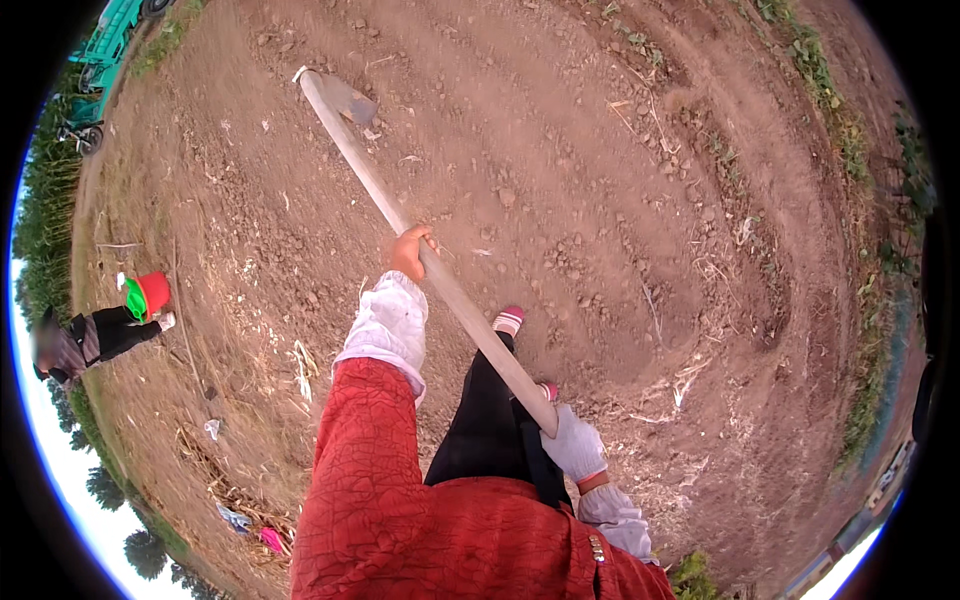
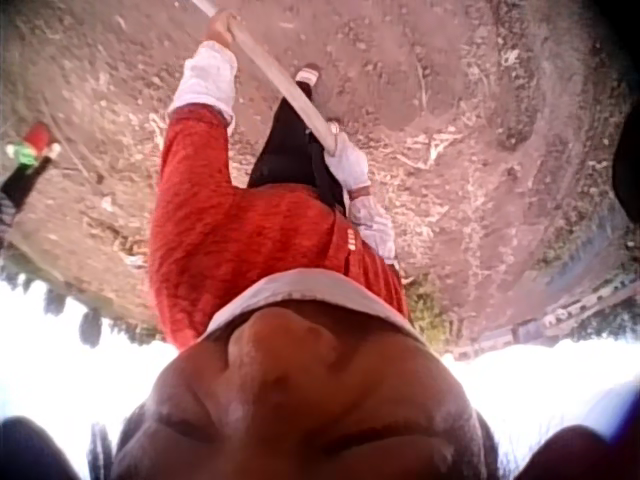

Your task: The person uses a hoe to break up and level the soil in a field. They repeatedly strike and drag the hoe across the ground to loosen clumps and smooth the surface. Another person is visible nearby, also working the soil.

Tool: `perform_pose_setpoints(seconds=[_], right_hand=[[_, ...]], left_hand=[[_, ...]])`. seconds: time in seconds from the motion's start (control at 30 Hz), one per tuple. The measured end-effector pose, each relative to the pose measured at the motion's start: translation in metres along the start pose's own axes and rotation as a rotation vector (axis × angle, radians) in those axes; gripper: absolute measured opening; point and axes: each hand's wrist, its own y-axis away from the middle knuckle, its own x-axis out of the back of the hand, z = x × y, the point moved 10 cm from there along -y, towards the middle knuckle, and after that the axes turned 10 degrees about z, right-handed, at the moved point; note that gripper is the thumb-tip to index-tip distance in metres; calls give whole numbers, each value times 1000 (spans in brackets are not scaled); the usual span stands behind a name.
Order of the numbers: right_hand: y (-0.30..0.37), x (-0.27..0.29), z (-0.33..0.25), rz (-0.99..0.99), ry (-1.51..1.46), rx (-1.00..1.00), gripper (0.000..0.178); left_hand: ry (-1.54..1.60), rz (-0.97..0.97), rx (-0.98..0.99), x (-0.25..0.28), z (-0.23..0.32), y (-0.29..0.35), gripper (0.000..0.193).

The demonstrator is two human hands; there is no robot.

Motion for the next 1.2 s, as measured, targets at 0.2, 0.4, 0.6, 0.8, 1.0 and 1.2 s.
perform_pose_setpoints(seconds=[0.2, 0.4, 0.6, 0.8, 1.0, 1.2], right_hand=[[61, 5, 26, -34, 148, -11, 27], [80, -13, 31, -68, 85, -10, 30], [94, -14, 44, -69, 77, -10, 33], [124, -19, 81, -67, 99, -14, 35], [167, -25, 125, -64, 0, -59, 33], [206, -14, 152, -52, -70, -60, 36]], left_hand=[[110, 9, 158, 38, -63, 45, 12], [33, -11, 111, 37, -59, 66, 9], [-6, 2, 80, 34, -70, 68, 8], [-11, -24, 61, 35, -106, 93, 9], [-44, -46, 41, 30, -157, 127, 9], [-77, -29, 74, 34, -194, 168, 9]])
